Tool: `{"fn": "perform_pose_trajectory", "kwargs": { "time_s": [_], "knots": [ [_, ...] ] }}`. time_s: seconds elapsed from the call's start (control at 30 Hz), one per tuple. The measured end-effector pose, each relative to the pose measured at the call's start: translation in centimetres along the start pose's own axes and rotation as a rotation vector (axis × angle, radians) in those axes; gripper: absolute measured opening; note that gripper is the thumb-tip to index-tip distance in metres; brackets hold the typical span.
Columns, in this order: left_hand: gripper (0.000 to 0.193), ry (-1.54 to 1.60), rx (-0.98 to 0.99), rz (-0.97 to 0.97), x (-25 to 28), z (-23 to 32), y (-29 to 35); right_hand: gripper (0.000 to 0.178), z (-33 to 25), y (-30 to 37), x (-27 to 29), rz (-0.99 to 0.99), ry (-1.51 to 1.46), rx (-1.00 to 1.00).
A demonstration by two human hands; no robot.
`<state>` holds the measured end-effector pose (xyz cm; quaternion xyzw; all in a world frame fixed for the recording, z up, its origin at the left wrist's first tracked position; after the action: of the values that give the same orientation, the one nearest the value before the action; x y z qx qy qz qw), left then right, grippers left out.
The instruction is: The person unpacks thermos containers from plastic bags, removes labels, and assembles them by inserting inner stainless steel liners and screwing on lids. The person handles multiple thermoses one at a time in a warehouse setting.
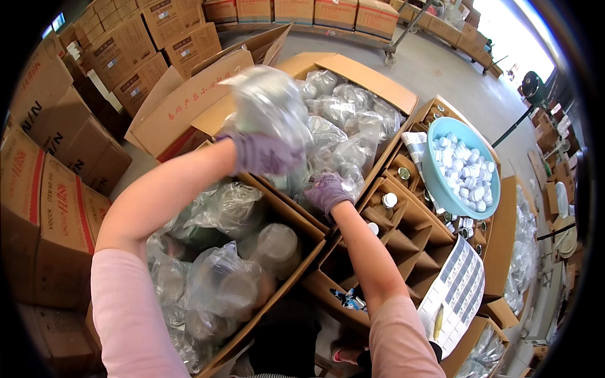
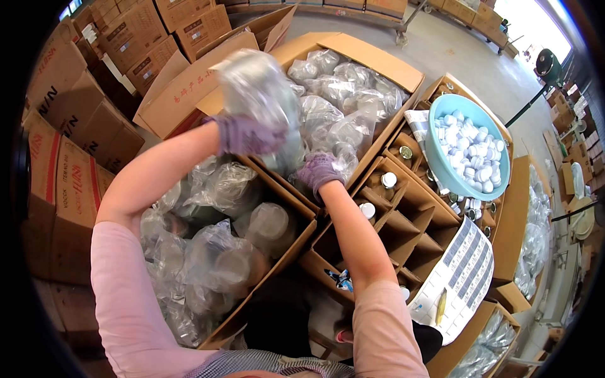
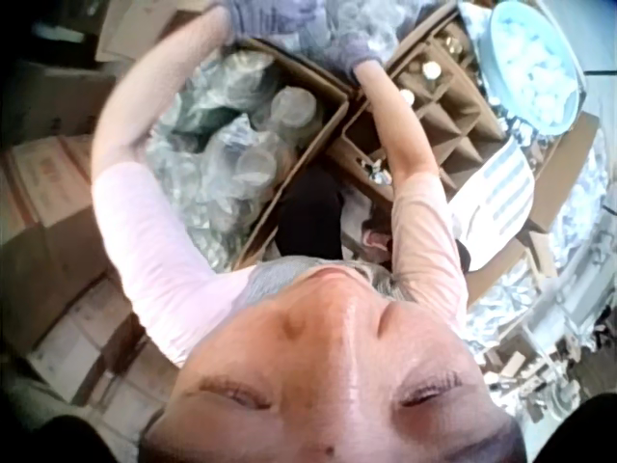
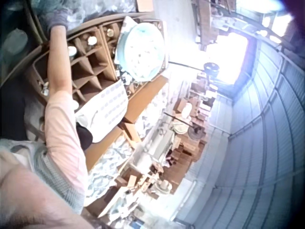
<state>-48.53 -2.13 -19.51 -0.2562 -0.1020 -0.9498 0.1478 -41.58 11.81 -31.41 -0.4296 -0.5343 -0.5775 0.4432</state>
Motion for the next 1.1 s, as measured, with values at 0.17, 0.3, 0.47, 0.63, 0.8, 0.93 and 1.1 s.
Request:
{"fn": "perform_pose_trajectory", "kwargs": {
  "time_s": [0.17,0.3,0.47,0.63,0.8,0.93,1.1],
  "knots": [
    [0.029,-1.135,-0.318,-0.455,-7.2,-10.3,-5.9,0.055,-1.7,0.1,0.4,0.115,-0.096,0.126],
    [0.037,-0.688,-0.213,-0.031,-10.0,-15.0,-7.6,0.063,-1.6,-1.0,0.1,0.022,-0.065,0.05],
    [0.036,-0.521,0.173,-0.039,-10.5,-7.9,-8.0,0.087,0.9,2.5,2.8,-0.035,-0.19,0.019],
    [0.035,-0.116,0.15,0.027,-2.3,1.1,0.7,0.054,-0.5,5.4,12.2,0.256,-0.27,0.159],
    [0.023,-0.282,0.396,0.326,7.8,-2.4,2.9,0.043,-3.9,0.3,12.3,0.701,-0.287,0.198],
    [0.023,-0.896,0.446,-0.22,3.2,-17.7,-1.0,0.052,-8.5,-5.2,5.4,0.35,0.115,0.12],
    [0.031,-0.615,1.09,-0.319,3.8,-25.2,0.1,0.06,-7.2,-5.6,4.9,0.1,-0.01,0.035]
  ]
}}
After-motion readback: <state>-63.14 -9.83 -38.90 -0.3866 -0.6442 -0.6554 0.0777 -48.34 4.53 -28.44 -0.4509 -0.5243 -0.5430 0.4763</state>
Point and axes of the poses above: each hand's wrist, its own y-axis away from the middle knuckle, its own x-axis out of the back of the hand, z = x × y, the point moved 6 cm from there along -y, towards the middle knuckle, and after that the axes turned 12 degrees about y, right-handed, at the moved point
